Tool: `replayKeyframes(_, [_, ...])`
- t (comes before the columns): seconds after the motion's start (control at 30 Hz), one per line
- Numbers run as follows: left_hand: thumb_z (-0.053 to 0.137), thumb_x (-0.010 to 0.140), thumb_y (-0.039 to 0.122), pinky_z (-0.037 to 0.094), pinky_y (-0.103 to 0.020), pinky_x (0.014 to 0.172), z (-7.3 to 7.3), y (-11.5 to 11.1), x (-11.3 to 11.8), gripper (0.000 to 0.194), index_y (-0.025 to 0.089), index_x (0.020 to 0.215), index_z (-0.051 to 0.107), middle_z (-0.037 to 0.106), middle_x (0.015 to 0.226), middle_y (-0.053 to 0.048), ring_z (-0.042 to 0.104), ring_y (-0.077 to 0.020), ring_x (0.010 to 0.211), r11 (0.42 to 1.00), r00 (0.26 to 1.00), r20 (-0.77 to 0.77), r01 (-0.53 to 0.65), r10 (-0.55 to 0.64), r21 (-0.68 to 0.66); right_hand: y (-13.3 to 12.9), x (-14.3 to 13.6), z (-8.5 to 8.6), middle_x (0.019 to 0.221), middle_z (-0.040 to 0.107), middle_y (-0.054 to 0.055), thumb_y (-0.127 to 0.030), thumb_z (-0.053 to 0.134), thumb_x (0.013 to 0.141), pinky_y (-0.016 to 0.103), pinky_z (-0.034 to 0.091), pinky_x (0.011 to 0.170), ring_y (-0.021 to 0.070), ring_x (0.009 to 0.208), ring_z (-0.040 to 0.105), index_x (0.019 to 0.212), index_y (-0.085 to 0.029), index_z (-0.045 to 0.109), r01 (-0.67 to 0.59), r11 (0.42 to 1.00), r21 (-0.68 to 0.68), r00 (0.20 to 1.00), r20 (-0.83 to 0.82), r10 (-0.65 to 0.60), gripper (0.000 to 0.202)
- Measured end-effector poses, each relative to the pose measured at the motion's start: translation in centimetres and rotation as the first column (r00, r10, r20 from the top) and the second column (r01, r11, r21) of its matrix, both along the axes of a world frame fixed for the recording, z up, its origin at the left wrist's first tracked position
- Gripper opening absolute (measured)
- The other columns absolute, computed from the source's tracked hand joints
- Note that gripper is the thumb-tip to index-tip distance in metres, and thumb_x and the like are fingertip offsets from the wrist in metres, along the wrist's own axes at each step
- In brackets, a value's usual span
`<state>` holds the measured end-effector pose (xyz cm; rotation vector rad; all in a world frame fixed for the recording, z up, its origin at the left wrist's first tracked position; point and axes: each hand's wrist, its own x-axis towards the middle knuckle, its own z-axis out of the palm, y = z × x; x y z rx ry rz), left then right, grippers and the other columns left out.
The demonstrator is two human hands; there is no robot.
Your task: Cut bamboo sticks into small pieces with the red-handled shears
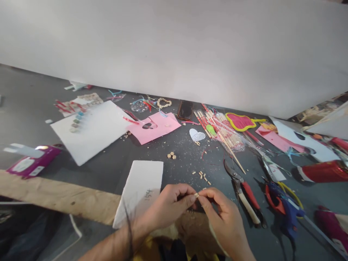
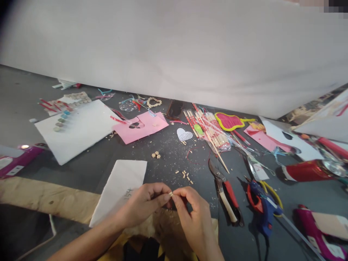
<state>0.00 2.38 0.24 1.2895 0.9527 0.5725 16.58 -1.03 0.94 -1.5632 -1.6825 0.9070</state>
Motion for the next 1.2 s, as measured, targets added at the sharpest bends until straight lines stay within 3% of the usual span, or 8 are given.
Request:
replayKeyframes(0.27, [0.046, 0.085, 0.031, 0.039, -0.020, 0.062, 0.2, 0.0, -0.1, 0.025, 0.014, 0.079, 0.065, 0.064, 0.073, -0.003, 0.054, -0.0125, 0.068, 0.998, 0.995, -0.093, 0.031, -0.027, 0.045, 0.2, -0.1, 0.2, 0.072, 0.063, 0.001, -0.029, 0.051, 0.084, 0.021, 0.046, 0.063, 0.0133, 0.067, 0.059, 0.077, -0.021, 0.062, -0.018, 0.999, 0.038, 1.000, 0.009, 0.018, 0.015])
replayKeyframes(0.5, [0.044, 0.085, 0.027, 0.038, -0.019, 0.060, 0.9, 0.2, 0.0, 0.025, 0.015, 0.075, 0.064, 0.064, 0.072, -0.001, 0.054, -0.0116, 0.067, 0.993, 0.983, -0.179, 0.067, -0.049, 0.096, 0.2, 0.4, -0.3, 0.080, 0.067, 0.001, -0.034, 0.049, 0.085, 0.021, 0.048, 0.066, 0.0143, 0.073, 0.062, 0.088, -0.020, 0.063, 0.005, 0.991, -0.132, 0.997, -0.076, -0.015, 0.020])
replayKeyframes(0.7, [0.042, 0.084, 0.025, 0.035, -0.019, 0.057, 1.4, 0.2, 0.1, 0.025, 0.017, 0.078, 0.065, 0.062, 0.070, 0.001, 0.053, -0.0114, 0.065, 0.972, 0.951, -0.305, 0.123, -0.058, 0.201, 0.4, -0.4, 0.1, 0.066, 0.063, 0.000, -0.033, 0.053, 0.081, 0.021, 0.044, 0.061, 0.0135, 0.063, 0.058, 0.072, -0.019, 0.062, 0.050, 0.992, -0.119, 0.999, -0.014, -0.052, 0.019])
replayKeyframes(0.83, [0.044, 0.084, 0.027, 0.036, -0.020, 0.058, 1.3, 0.4, -0.1, 0.024, 0.019, 0.085, 0.067, 0.065, 0.076, 0.001, 0.055, -0.0129, 0.068, 0.974, 0.948, -0.311, 0.133, -0.070, 0.185, 0.7, -0.7, -0.2, 0.059, 0.058, -0.001, -0.035, 0.054, 0.079, 0.020, 0.041, 0.052, 0.0122, 0.056, 0.052, 0.067, -0.018, 0.060, 0.129, 0.981, -0.146, 0.988, -0.063, -0.139, 0.022])
replayKeyframes(1.2, [0.047, 0.082, 0.031, 0.035, -0.019, 0.055, 1.4, 0.3, 0.0, 0.021, 0.020, 0.084, 0.065, 0.065, 0.073, 0.002, 0.055, -0.0120, 0.064, 0.976, 0.949, -0.313, 0.026, 0.044, 0.216, 0.8, -0.6, -1.1, 0.056, 0.045, -0.004, -0.038, 0.053, 0.080, 0.021, 0.035, 0.051, 0.0104, 0.056, 0.041, 0.066, -0.017, 0.055, 0.154, 0.960, -0.234, 0.941, -0.263, -0.215, 0.025])
